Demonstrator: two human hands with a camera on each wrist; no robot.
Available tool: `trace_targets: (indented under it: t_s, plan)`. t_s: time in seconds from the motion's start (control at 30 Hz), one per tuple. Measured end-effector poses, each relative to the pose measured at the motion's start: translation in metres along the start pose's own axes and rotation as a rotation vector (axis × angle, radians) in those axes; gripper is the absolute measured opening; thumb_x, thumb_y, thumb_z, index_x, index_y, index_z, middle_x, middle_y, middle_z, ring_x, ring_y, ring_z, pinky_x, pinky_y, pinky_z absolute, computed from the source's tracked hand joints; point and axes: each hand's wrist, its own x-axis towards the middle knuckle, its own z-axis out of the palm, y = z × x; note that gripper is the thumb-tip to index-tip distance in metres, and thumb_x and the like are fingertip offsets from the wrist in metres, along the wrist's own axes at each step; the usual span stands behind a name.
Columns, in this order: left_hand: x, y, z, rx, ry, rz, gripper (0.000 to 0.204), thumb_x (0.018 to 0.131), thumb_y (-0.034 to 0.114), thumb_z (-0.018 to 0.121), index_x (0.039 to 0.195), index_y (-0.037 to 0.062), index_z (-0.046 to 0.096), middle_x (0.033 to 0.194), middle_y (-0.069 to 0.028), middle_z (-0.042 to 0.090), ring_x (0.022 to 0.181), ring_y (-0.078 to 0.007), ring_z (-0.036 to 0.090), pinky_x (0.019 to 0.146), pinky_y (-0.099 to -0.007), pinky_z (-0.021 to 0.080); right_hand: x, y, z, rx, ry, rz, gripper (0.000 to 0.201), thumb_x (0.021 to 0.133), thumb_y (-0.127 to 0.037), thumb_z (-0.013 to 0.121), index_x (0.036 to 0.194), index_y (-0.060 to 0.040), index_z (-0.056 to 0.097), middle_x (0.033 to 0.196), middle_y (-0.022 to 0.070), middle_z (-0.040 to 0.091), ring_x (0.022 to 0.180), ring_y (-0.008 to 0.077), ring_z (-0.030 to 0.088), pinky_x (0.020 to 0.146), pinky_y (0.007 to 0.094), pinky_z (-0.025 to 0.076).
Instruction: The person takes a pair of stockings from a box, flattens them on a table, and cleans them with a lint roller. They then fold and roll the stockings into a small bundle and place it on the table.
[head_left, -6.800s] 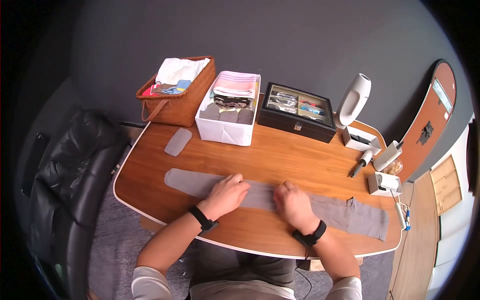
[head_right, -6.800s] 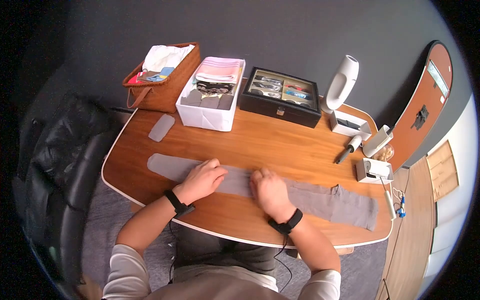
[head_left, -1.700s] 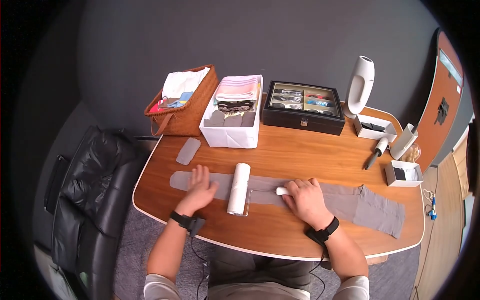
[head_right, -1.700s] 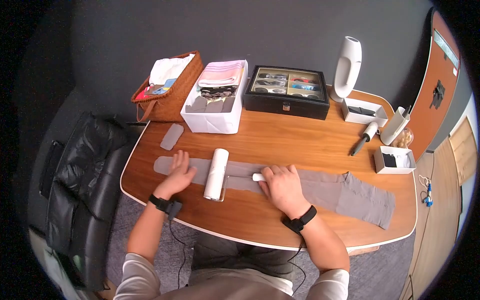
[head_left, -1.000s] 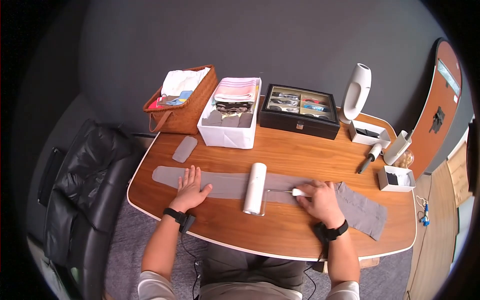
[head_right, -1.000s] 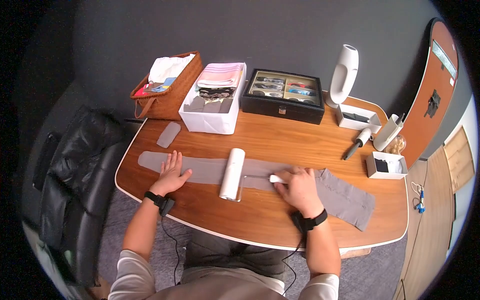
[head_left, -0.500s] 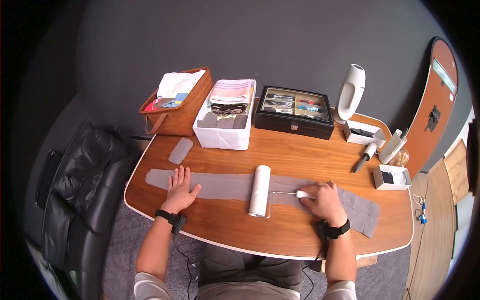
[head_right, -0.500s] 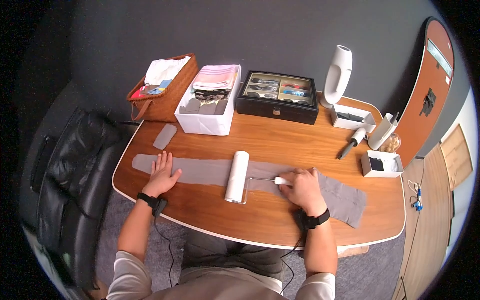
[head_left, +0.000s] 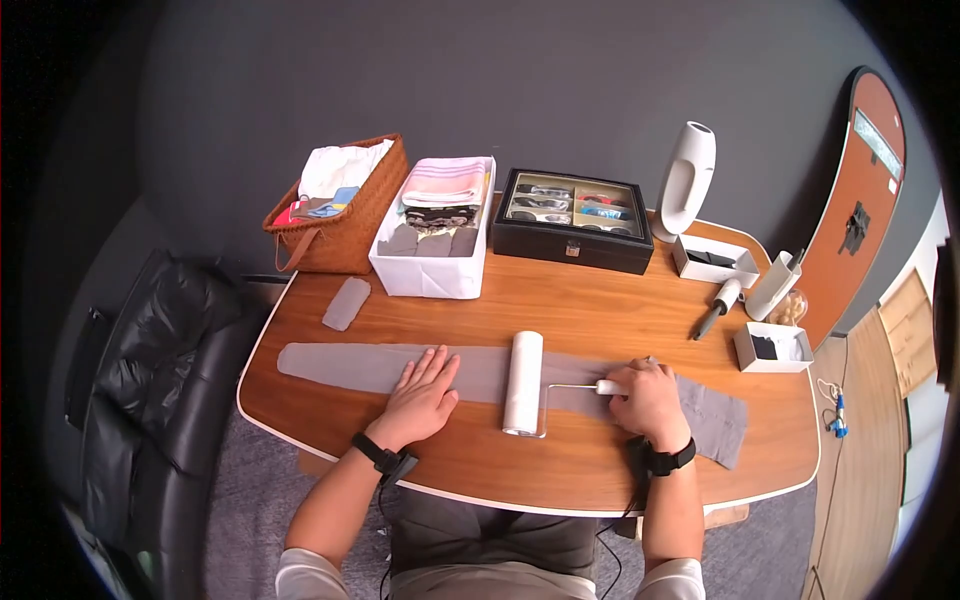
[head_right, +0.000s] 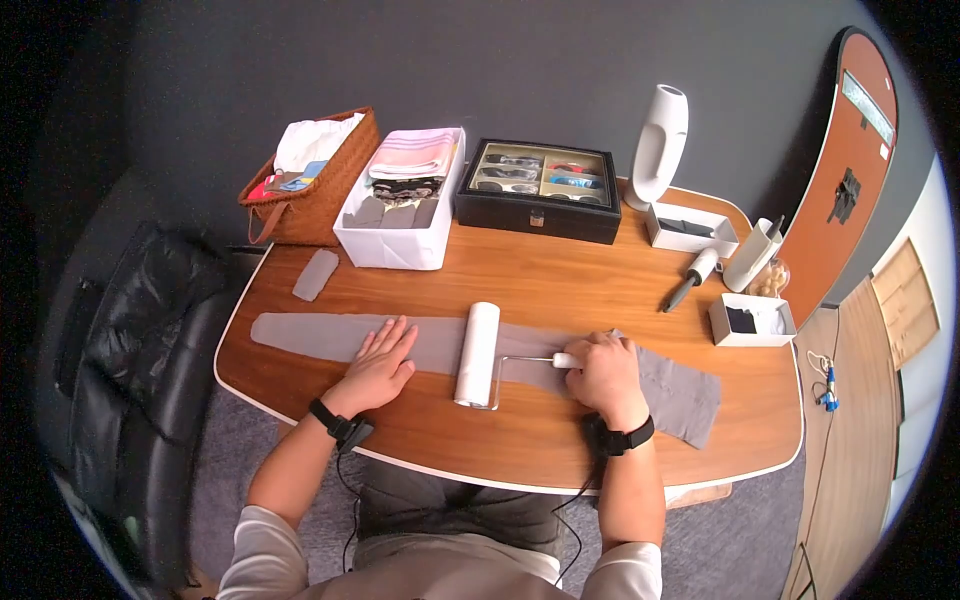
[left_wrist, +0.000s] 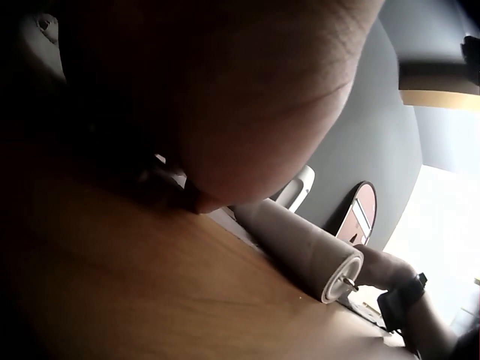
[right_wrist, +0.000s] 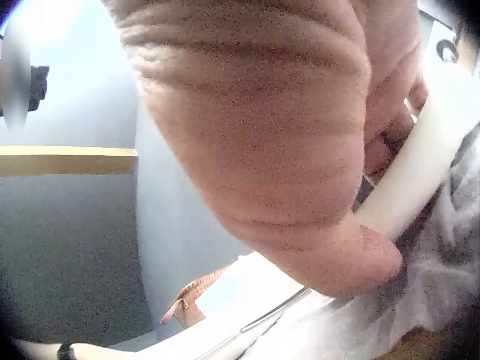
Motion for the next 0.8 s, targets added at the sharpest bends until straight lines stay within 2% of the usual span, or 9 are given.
trace_targets:
  t_s: [0.13, 0.23, 0.4, 0.5, 0.6, 0.7, 0.8]
  plan:
    - [-0.017, -0.008, -0.012, 0.007, -0.026, -0.016, 0.067, 0.114, 0.034, 0.048, 0.175, 0.0098, 0.033, 0.184, -0.0172, 0.023, 0.172, -0.0318, 0.017, 0.139, -0.0499, 0.013, 0.002, 0.004, -0.003, -0.003, 0.073, 0.002, 0.03, 0.077, -0.009, 0.07, 0.103, -0.016, 0.082, 0.097, 0.0092, 0.073, 0.104, 0.0339, 0.07, 0.099, 0.0474, 0.05]
    - [-0.029, -0.016, -0.02, -0.006, -0.055, -0.015, 0.071, 0.112, 0.033, 0.053, 0.175, 0.0089, 0.031, 0.185, -0.0184, 0.02, 0.172, -0.0328, 0.015, 0.138, -0.0505, 0.013, 0.005, -0.003, -0.004, 0.034, 0.013, -0.004, 0.029, 0.076, -0.01, 0.072, 0.102, -0.0163, 0.082, 0.103, 0.0098, 0.075, 0.108, 0.0335, 0.07, 0.099, 0.0489, 0.05]
    - [-0.037, -0.016, -0.041, -0.034, -0.106, -0.045, 0.075, 0.11, 0.032, 0.057, 0.175, 0.0058, 0.031, 0.184, -0.0223, 0.02, 0.172, -0.0359, 0.015, 0.138, -0.051, 0.013, 0.005, -0.012, -0.001, 0.1, 0.029, -0.055, 0.025, 0.075, -0.01, 0.075, 0.098, -0.0164, 0.082, 0.102, 0.0089, 0.075, 0.108, 0.0316, 0.07, 0.095, 0.0465, 0.05]
    - [-0.025, -0.005, -0.025, 0.135, 0.083, -0.017, 0.073, 0.11, 0.032, 0.056, 0.173, 0.0039, 0.033, 0.184, -0.0208, 0.023, 0.172, -0.0343, 0.018, 0.138, -0.0513, 0.016, 0.007, -0.016, -0.006, 0.093, 0.014, -0.043, 0.026, 0.075, -0.009, 0.075, 0.099, -0.0156, 0.081, 0.101, 0.0083, 0.076, 0.106, 0.0316, 0.071, 0.093, 0.0454, 0.05]
    - [-0.003, 0.031, -0.014, 0.013, 0.094, 0.101, 0.072, 0.112, 0.032, 0.053, 0.173, 0.0015, 0.03, 0.183, -0.0218, 0.023, 0.172, -0.0349, 0.017, 0.138, -0.0524, 0.015, 0.008, -0.013, -0.005, 0.105, 0.044, -0.068, 0.03, 0.075, -0.007, 0.072, 0.102, -0.0143, 0.081, 0.102, 0.0085, 0.077, 0.103, 0.0322, 0.071, 0.093, 0.0449, 0.049]
    - [0.016, 0.05, 0.0, -0.15, 0.015, 0.12, 0.073, 0.115, 0.034, 0.05, 0.175, 0.0012, 0.025, 0.184, -0.0226, 0.02, 0.172, -0.0363, 0.015, 0.138, -0.0514, 0.013, 0.009, -0.007, -0.005, 0.129, 0.036, -0.052, 0.029, 0.075, -0.008, 0.072, 0.102, -0.0149, 0.082, 0.101, 0.0085, 0.076, 0.104, 0.0318, 0.071, 0.093, 0.0451, 0.049]
    - [0.026, 0.05, 0.008, -0.076, -0.031, 0.023, 0.073, 0.116, 0.038, 0.047, 0.175, 0.0012, 0.024, 0.184, -0.0212, 0.02, 0.172, -0.0355, 0.016, 0.139, -0.0512, 0.012, 0.009, -0.002, -0.001, 0.157, 0.028, -0.022, 0.026, 0.076, -0.009, 0.074, 0.1, -0.0157, 0.082, 0.1, 0.0079, 0.075, 0.106, 0.0314, 0.07, 0.093, 0.0455, 0.048]
